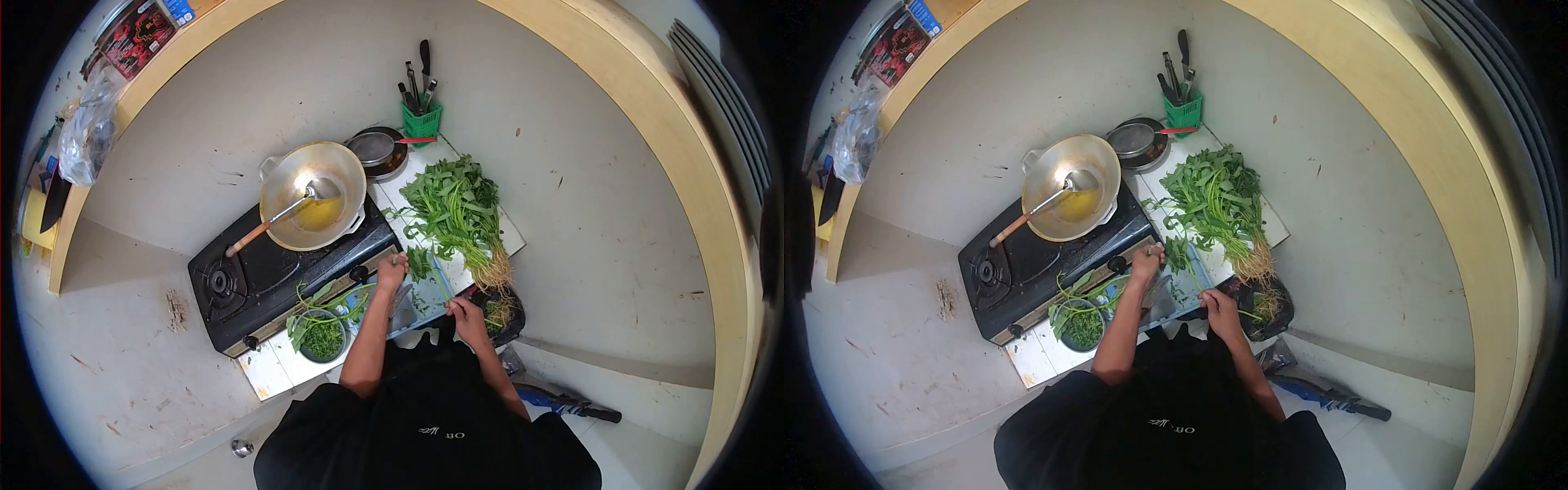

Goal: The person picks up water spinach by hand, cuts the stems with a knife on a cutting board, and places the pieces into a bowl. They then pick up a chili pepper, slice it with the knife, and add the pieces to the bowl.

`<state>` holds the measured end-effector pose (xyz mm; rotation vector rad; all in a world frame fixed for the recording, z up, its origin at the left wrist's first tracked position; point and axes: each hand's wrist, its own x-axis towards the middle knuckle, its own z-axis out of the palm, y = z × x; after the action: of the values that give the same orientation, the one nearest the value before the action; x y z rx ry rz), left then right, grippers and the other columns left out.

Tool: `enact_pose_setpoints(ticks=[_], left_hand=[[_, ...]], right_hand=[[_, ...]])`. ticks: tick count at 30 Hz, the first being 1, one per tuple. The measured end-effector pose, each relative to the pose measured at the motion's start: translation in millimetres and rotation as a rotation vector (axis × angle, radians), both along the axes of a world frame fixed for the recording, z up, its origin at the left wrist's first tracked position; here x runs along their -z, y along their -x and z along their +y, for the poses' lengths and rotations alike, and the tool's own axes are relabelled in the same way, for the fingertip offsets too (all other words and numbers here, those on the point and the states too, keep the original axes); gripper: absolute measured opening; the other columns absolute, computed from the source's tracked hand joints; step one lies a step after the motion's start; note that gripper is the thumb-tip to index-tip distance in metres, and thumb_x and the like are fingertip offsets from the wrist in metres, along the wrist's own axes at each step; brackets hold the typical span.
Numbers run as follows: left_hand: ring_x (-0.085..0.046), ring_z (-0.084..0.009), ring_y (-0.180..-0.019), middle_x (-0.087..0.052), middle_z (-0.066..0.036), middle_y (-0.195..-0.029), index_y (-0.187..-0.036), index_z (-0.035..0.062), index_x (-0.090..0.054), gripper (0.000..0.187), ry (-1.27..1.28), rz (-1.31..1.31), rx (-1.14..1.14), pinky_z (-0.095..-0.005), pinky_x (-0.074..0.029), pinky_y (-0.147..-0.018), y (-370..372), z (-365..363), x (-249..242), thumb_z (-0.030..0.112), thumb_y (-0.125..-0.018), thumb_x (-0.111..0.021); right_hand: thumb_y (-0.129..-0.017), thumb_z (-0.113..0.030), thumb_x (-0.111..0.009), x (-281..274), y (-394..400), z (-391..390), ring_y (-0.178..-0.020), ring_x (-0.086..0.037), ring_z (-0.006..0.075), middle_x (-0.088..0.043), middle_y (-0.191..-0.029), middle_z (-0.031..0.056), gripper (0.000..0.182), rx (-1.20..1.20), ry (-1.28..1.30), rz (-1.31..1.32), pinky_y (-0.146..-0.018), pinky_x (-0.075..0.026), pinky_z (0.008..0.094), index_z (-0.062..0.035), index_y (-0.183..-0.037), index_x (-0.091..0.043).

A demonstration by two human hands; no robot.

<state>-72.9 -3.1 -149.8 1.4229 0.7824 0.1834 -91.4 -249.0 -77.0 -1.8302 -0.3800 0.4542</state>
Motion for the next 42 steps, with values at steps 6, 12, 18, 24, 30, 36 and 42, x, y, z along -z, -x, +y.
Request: enact_pose_setpoints(ticks=[6,12,18,24,30,36,42], left_hand=[[-0.062,-0.0137,-0.069,-0.068,-0.008,-0.079,-0.096,-0.0025,-0.069,0.029,-0.041,0.069,0.249,-0.0276,-0.049,-0.067,1,9,3,0.025,-0.09,-0.069],[-0.063,-0.0228,-0.105,-0.07,-0.013,-0.109,-0.117,0.0013,-0.067,0.039,-0.383,0.054,0.469,-0.0337,-0.046,-0.095,-5,4,-8,0.031,-0.092,-0.066],[-0.064,-0.0278,-0.105,-0.068,-0.02,-0.109,-0.117,0.0006,-0.066,0.042,-0.369,-0.019,0.363,-0.0346,-0.047,-0.094,-9,12,5,0.036,-0.094,-0.062],[-0.065,-0.0228,-0.096,-0.068,-0.017,-0.103,-0.109,-0.0027,-0.066,0.034,-0.176,-0.165,0.317,-0.0324,-0.049,-0.087,-7,-16,-89,0.027,-0.094,-0.065],[-0.064,-0.0314,-0.082,-0.065,-0.014,-0.08,-0.098,-0.0007,-0.069,0.022,-0.698,-0.387,0.382,-0.036,-0.049,-0.079,-14,-23,-73,0.019,-0.09,-0.068],[-0.063,-0.0352,-0.077,-0.063,-0.019,-0.082,-0.082,-0.0024,-0.069,0.024,-0.566,-0.252,0.189,-0.0409,-0.048,-0.07,-17,-22,-65,0.02,-0.09,-0.066],[-0.062,-0.0403,-0.063,-0.058,-0.025,-0.064,-0.078,-0.002,-0.067,0.039,-0.641,0.106,-0.018,-0.0475,-0.047,-0.062,-33,-6,-74,0.033,-0.093,-0.061]], right_hand=[[-0.098,-0.011,-0.054,7,3,-8,-0.074,-0.061,0.0107,-0.064,-0.078,0.0057,0.017,0.056,-0.02,0.073,-0.07,-0.048,0.0257,0.0017,-0.1,-0.065],[-0.098,-0.009,-0.053,0,0,-4,-0.075,-0.062,0.012,-0.064,-0.079,0.0067,0.017,0.048,0.005,-0.007,-0.071,-0.049,0.0259,0.0021,-0.101,-0.065],[-0.096,-0.007,-0.056,4,-1,-1,-0.075,-0.064,0.0152,-0.066,-0.084,0.0089,0.015,0.043,0.0,-0.058,-0.07,-0.051,0.0282,0.0037,-0.102,-0.064],[-0.092,-0.007,-0.06,3,1,2,-0.074,-0.067,0.0213,-0.067,-0.085,0.0129,0.014,0.013,0.074,-0.198,-0.068,-0.052,0.031,0.0038,-0.1,-0.066],[-0.092,-0.009,-0.061,2,-3,6,-0.075,-0.068,0.0241,-0.067,-0.083,0.0148,0.015,-0.02,0.111,-0.342,-0.068,-0.052,0.0332,0.004,-0.098,-0.066],[-0.092,-0.008,-0.06,-15,-4,12,-0.074,-0.068,0.0265,-0.068,-0.085,0.0161,0.015,0.028,0.051,-0.196,-0.069,-0.052,0.033,0.004,-0.097,-0.067],[-0.091,-0.007,-0.063,-8,15,16,-0.073,-0.069,0.0233,-0.068,-0.085,0.0147,0.013,-0.109,0.075,-0.277,-0.067,-0.053,0.0333,0.0035,-0.096,-0.068]])
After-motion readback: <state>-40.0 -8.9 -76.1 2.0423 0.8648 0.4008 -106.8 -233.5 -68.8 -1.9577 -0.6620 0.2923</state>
